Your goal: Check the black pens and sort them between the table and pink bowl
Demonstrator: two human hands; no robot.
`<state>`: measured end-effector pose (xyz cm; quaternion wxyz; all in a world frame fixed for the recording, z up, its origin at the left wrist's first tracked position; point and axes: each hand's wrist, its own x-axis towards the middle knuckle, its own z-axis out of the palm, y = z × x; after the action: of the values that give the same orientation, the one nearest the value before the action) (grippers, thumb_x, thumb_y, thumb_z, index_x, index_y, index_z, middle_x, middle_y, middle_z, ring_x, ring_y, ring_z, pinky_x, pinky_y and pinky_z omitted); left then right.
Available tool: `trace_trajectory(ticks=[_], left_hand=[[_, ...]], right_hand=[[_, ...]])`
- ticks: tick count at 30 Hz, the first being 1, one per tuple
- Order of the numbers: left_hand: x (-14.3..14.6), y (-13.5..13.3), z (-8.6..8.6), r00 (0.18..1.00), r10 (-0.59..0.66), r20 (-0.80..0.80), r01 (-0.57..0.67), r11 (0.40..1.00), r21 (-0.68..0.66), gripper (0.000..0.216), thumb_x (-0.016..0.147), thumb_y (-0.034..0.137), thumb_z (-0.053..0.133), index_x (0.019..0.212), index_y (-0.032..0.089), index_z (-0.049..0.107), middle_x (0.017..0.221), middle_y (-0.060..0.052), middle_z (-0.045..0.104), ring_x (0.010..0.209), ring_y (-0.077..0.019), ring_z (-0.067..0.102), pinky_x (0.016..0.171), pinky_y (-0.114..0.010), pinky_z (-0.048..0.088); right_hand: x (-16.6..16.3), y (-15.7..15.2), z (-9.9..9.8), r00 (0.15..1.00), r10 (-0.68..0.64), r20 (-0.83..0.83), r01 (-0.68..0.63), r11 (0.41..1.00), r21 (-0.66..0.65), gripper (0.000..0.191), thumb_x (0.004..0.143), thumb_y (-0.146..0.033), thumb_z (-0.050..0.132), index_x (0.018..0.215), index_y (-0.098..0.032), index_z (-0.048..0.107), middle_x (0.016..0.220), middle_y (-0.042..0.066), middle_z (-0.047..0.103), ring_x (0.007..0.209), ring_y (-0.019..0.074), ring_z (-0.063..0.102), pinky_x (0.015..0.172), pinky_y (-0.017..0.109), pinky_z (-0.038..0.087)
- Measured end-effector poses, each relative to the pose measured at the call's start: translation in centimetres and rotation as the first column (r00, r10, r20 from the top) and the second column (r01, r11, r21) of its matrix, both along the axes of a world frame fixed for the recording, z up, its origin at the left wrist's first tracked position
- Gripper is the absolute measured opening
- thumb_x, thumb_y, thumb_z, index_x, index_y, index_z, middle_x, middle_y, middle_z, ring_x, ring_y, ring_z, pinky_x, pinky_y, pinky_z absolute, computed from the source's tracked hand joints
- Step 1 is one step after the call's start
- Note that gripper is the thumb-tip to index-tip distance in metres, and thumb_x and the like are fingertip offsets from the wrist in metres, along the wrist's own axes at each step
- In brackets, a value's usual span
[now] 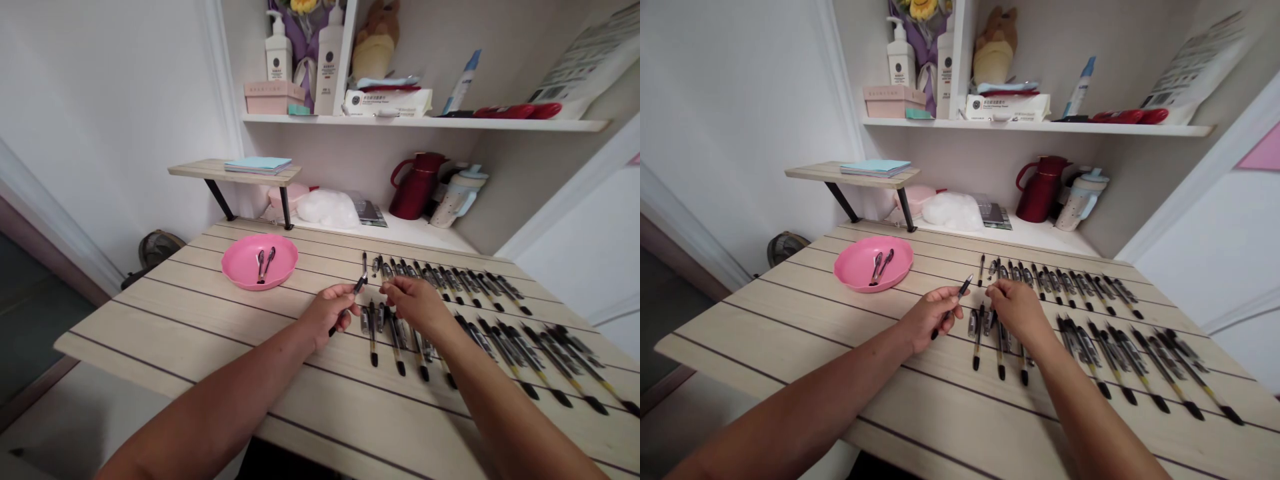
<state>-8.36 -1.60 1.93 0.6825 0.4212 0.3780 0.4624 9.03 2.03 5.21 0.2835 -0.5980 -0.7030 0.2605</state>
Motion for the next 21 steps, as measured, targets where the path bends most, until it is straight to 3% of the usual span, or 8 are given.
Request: trace_trajectory(ticks=[3, 6, 9, 16, 21], left_hand=[[0.4, -0.4, -0.1, 0.999, -0.049, -0.004, 0.049, 0.999, 0.025, 0.04, 0.071, 0.037, 0.056, 0.105, 0.015, 0.055, 0.065, 0.001, 0.055, 0.039, -0.0029, 0.041, 0.037, -0.016, 0.023], [0.7, -0.7, -0.2, 0.997, -0.075, -0.007, 0.075, 0.996, 0.048, 0.039, 0.072, 0.037, 0.055, 0.103, 0.015, 0.055, 0.066, 0.0, 0.055, 0.04, -0.0031, 0.042, 0.038, -0.016, 0.024], [0.7, -0.8, -0.2, 0.996, -0.088, -0.022, 0.089, 0.994, 0.062, 0.037, 0.073, 0.037, 0.055, 0.103, 0.015, 0.055, 0.067, 0.0, 0.056, 0.041, -0.0032, 0.043, 0.039, -0.016, 0.025], [0.8, -0.7, -0.4, 0.994, -0.093, -0.055, 0.097, 0.994, 0.055, 0.03, 0.072, 0.033, 0.056, 0.097, 0.016, 0.052, 0.07, 0.0, 0.057, 0.042, -0.0035, 0.045, 0.038, -0.016, 0.025], [0.8, -0.7, -0.5, 0.991, -0.13, -0.036, 0.132, 0.99, 0.055, 0.026, 0.073, 0.034, 0.055, 0.093, 0.017, 0.051, 0.064, 0.001, 0.056, 0.038, -0.0027, 0.04, 0.036, -0.016, 0.019]], right_hand=[[0.1, -0.7, -0.8, 0.899, -0.038, -0.436, -0.01, 0.994, -0.108, 0.026, 0.069, -0.045, 0.056, 0.066, -0.019, 0.059, 0.054, -0.002, 0.057, 0.04, 0.0088, 0.044, 0.042, 0.023, 0.031], [-0.3, -1.2, -1.2, 0.75, -0.061, -0.658, -0.062, 0.985, -0.161, 0.033, 0.064, -0.051, 0.061, 0.068, -0.018, 0.06, 0.057, -0.002, 0.058, 0.042, 0.0069, 0.045, 0.041, 0.021, 0.029], [-0.8, -1.3, -1.3, 0.68, -0.104, -0.725, -0.049, 0.981, -0.186, 0.035, 0.061, -0.052, 0.063, 0.069, -0.018, 0.061, 0.059, -0.002, 0.059, 0.042, 0.0062, 0.046, 0.039, 0.019, 0.027], [-1.4, -1.2, -1.8, 0.653, -0.073, -0.753, -0.009, 0.994, -0.105, 0.028, 0.057, -0.041, 0.072, 0.06, -0.017, 0.059, 0.05, -0.004, 0.053, 0.045, 0.0062, 0.042, 0.043, 0.019, 0.032], [-1.5, -1.3, -1.7, 0.611, -0.076, -0.788, -0.065, 0.987, -0.145, 0.025, 0.058, -0.038, 0.072, 0.063, -0.017, 0.06, 0.051, -0.003, 0.055, 0.048, 0.0065, 0.044, 0.048, 0.019, 0.035]])
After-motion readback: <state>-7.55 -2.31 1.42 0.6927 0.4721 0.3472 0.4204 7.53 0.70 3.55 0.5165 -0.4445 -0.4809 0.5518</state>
